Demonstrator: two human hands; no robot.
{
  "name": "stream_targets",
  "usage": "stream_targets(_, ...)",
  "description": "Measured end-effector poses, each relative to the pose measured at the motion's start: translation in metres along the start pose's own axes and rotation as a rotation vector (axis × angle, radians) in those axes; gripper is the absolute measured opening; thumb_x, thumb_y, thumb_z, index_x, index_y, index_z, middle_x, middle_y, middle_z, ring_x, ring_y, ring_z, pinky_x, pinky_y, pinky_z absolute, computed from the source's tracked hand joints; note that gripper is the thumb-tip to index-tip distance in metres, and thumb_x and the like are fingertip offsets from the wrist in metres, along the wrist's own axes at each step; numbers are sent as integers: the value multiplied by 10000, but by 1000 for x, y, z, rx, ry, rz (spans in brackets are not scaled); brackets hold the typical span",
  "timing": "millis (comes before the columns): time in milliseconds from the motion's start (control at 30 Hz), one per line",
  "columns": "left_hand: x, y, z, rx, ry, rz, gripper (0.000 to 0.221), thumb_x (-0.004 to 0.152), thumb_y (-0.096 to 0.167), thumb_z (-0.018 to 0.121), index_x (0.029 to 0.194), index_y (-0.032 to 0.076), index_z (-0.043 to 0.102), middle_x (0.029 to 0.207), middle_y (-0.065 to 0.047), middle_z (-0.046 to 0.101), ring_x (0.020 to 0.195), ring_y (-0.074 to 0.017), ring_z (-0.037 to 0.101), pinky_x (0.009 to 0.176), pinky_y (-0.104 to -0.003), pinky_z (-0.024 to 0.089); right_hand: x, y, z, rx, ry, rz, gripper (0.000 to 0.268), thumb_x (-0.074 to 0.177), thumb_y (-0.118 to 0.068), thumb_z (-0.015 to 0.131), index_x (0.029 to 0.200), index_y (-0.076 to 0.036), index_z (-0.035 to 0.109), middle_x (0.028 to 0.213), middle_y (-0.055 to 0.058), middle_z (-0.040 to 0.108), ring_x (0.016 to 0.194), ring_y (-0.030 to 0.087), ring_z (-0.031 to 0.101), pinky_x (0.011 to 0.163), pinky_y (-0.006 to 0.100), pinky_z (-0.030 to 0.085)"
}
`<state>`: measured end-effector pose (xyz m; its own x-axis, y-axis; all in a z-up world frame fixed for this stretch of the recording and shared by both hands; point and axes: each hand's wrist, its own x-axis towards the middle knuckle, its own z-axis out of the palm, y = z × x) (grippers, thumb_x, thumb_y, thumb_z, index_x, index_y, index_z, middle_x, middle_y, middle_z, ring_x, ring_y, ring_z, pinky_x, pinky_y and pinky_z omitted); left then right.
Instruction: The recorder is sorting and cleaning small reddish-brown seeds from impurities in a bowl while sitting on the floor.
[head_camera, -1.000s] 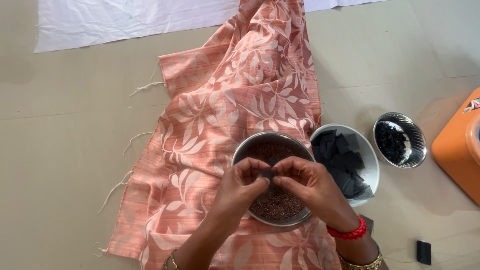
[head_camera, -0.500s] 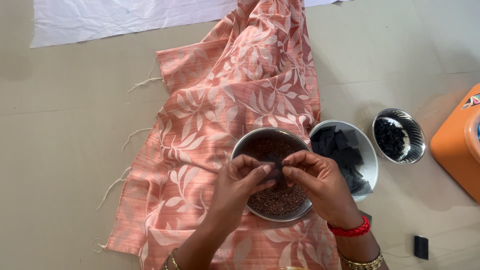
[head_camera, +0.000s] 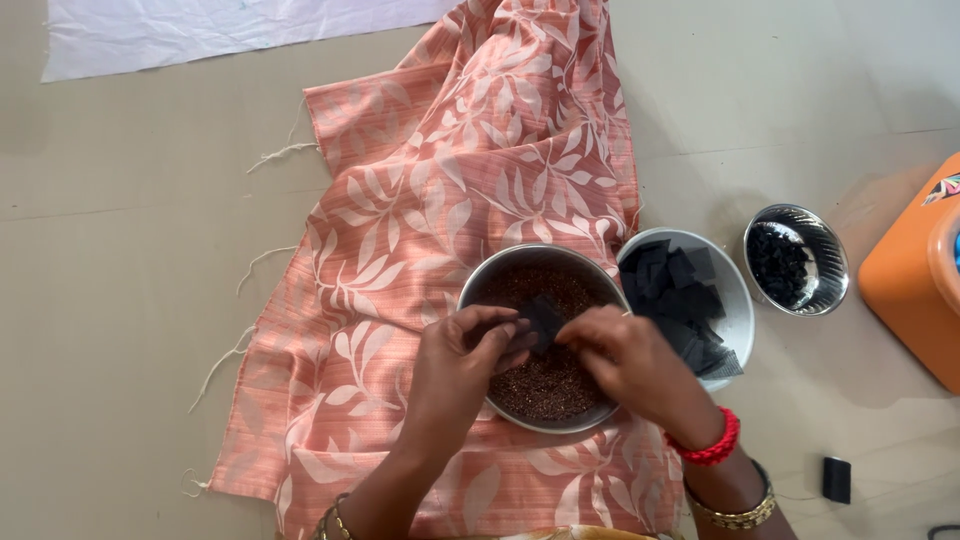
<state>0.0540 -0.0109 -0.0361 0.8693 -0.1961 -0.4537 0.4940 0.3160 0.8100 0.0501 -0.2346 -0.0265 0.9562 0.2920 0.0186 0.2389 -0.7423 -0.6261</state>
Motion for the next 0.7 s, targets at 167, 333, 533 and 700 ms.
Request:
stream_targets(167, 0, -10, -2, -76, -42, 3, 234, 985, 26, 556, 1140, -104, 674, 1076, -194, 760, 970, -212, 776, 849, -287, 671, 4, -13, 15, -36, -99, -85, 231, 804, 25, 676, 1027, -2, 730, 1007, 130, 737, 980, 332, 684, 879, 409, 539)
stream_targets(333, 0, -11, -5, -144, -47, -61, 246, 992, 31, 542, 1162, -101, 662, 1088, -189, 750, 975, -214, 765, 852, -296, 669, 0, -20, 9, -120, -113, -14, 215, 794, -15, 704, 1006, -19, 740, 963, 115, 723, 944, 318, 660, 845, 409, 542)
stream_targets(533, -2, -13, -2, -162, -80, -88, 250, 998, 30, 533, 1161, -111, 657, 1083, -196, 742, 972, -206, 764, 855, -300, 627, -10, -21, 17, -296, -193, 35, 208, 816, -64, 725, 1021, -52, 755, 916, 96, 705, 935, 305, 652, 833, 414, 536)
stream_targets(700, -2, -16, -2, -136, -91, -116, 267, 999, 29, 536, 1182, -125, 654, 1098, -201, 737, 964, -189, 755, 854, -286, 623, -9, -14, 6, -193, -86, 36, 167, 809, -47, 722, 970, -35, 762, 925, 107, 731, 895, 296, 705, 794, 382, 562)
